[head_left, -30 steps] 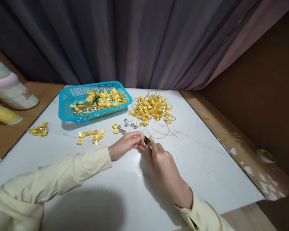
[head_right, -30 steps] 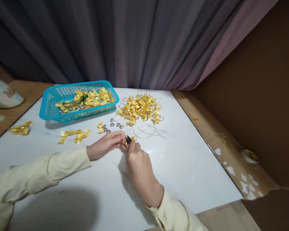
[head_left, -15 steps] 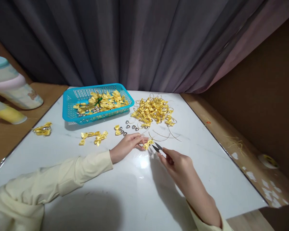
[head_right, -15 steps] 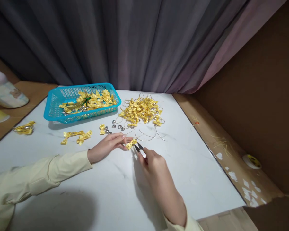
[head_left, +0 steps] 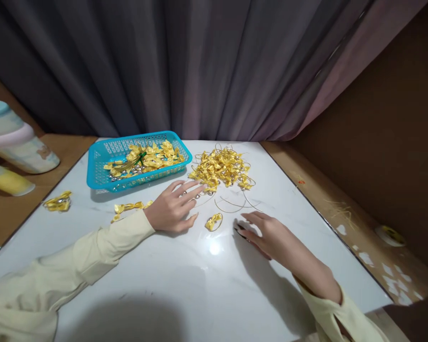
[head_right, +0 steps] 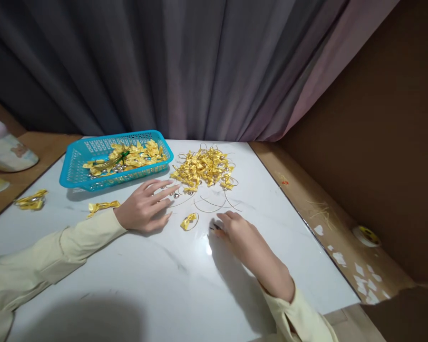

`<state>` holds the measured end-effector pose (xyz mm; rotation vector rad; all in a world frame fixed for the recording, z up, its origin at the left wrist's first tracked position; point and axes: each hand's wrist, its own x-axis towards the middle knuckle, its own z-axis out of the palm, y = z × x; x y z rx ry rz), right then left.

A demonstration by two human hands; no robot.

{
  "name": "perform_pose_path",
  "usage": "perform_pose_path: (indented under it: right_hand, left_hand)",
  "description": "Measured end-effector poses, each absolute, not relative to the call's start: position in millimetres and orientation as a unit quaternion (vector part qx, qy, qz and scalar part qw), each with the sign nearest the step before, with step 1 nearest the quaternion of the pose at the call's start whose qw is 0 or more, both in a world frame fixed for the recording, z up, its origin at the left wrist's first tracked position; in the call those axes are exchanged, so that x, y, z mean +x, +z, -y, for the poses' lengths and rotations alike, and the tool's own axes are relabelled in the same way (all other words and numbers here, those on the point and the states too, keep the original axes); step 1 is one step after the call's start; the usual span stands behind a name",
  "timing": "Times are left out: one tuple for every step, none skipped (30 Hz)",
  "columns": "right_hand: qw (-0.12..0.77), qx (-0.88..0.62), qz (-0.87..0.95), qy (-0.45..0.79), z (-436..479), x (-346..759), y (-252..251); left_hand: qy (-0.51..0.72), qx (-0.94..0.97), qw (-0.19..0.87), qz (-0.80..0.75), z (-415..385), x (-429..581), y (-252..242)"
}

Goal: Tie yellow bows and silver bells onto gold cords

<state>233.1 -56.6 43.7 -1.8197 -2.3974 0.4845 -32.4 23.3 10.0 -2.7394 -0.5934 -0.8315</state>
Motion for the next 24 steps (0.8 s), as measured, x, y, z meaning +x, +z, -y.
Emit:
perform_pose_path:
  right_hand:
    - [0.066,-0.574,0.800,0.163,49.5,229.0,44.9]
    - [0.084,-0.546,0.816,0.169,42.2,224.4,45.2]
    - [0.100,-0.515,0.833,0.177,35.0,219.6,44.4]
    - [0.111,-0.485,0.847,0.187,28.2,214.9,42.6]
    - [0.121,-0.461,0.857,0.197,22.3,210.4,39.9]
    - [0.132,-0.443,0.863,0.205,17.4,206.5,36.7]
    - [0.149,-0.431,0.864,0.212,13.8,203.2,33.2]
    - [0.169,-0.424,0.863,0.217,11.6,200.7,29.8]
    - [0.192,-0.419,0.860,0.221,10.6,198.7,26.8]
    - [0.219,-0.416,0.854,0.223,10.8,197.3,24.5]
    - [0.247,-0.415,0.846,0.225,11.9,196.0,22.9]
    - [0.275,-0.414,0.838,0.226,13.6,194.9,21.9]
    - [0.302,-0.412,0.829,0.226,15.7,193.6,21.4]
    - [0.327,-0.411,0.820,0.228,18.0,192.2,21.3]
    - [0.349,-0.408,0.812,0.230,20.1,190.7,21.3]
    - [0.366,-0.404,0.805,0.233,22.0,189.2,21.3]
    - [0.380,-0.400,0.800,0.235,23.7,187.7,21.2]
    - [0.390,-0.398,0.796,0.235,25.1,186.5,21.1]
    - [0.396,-0.399,0.793,0.235,26.1,185.6,21.1]
    - [0.399,-0.401,0.791,0.233,27.0,185.1,21.2]
    - [0.398,-0.405,0.790,0.232,27.5,184.9,21.7]
    - [0.394,-0.410,0.789,0.232,27.9,185.1,22.5]
    - [0.390,-0.414,0.789,0.234,28.2,185.5,23.8]
    - [0.384,-0.418,0.788,0.238,28.4,186.0,25.5]
  left_hand:
    - [-0.306,-0.925,0.137,0.180,-24.4,-34.3,8.7]
    - [-0.330,-0.917,0.160,0.160,-25.6,-36.1,7.2]
    - [-0.349,-0.909,0.178,0.142,-26.9,-37.9,5.8]
    - [-0.362,-0.903,0.189,0.130,-28.2,-39.4,4.7]
    - [-0.372,-0.899,0.196,0.121,-29.3,-40.6,4.2]
    - [-0.378,-0.896,0.199,0.118,-29.9,-41.1,4.3]
    - [-0.384,-0.894,0.196,0.125,-29.7,-40.8,5.1]
    - [-0.387,-0.892,0.186,0.139,-28.6,-39.4,6.5]
    - [-0.388,-0.892,0.168,0.159,-26.4,-36.9,8.2]
    - [-0.384,-0.893,0.138,0.189,-23.2,-33.4,10.0]
    - [-0.372,-0.897,0.099,0.215,-19.3,-29.1,11.6]
    - [-0.355,-0.903,0.054,0.236,-14.8,-24.3,12.7]
    - [-0.339,-0.907,0.006,0.249,-10.2,-19.4,13.1]
    - [-0.322,-0.910,-0.043,0.258,-5.8,-14.7,12.9]
    - [-0.309,-0.908,-0.090,0.269,-2.0,-10.5,12.2]
    - [-0.301,-0.901,-0.131,0.282,1.3,-7.1,11.0]
    - [-0.297,-0.893,-0.168,0.293,3.7,-4.5,9.6]
    - [-0.297,-0.884,-0.197,0.302,5.4,-2.7,8.4]
    - [-0.299,-0.877,-0.218,0.308,6.5,-1.7,7.4]
    - [-0.302,-0.871,-0.232,0.311,7.2,-1.3,6.9]
    - [-0.307,-0.866,-0.238,0.314,7.5,-1.2,6.7]
    - [-0.312,-0.864,-0.237,0.316,7.6,-1.4,6.9]
    - [-0.315,-0.864,-0.232,0.317,7.6,-1.8,7.5]
    - [-0.316,-0.865,-0.226,0.316,7.6,-2.1,8.1]
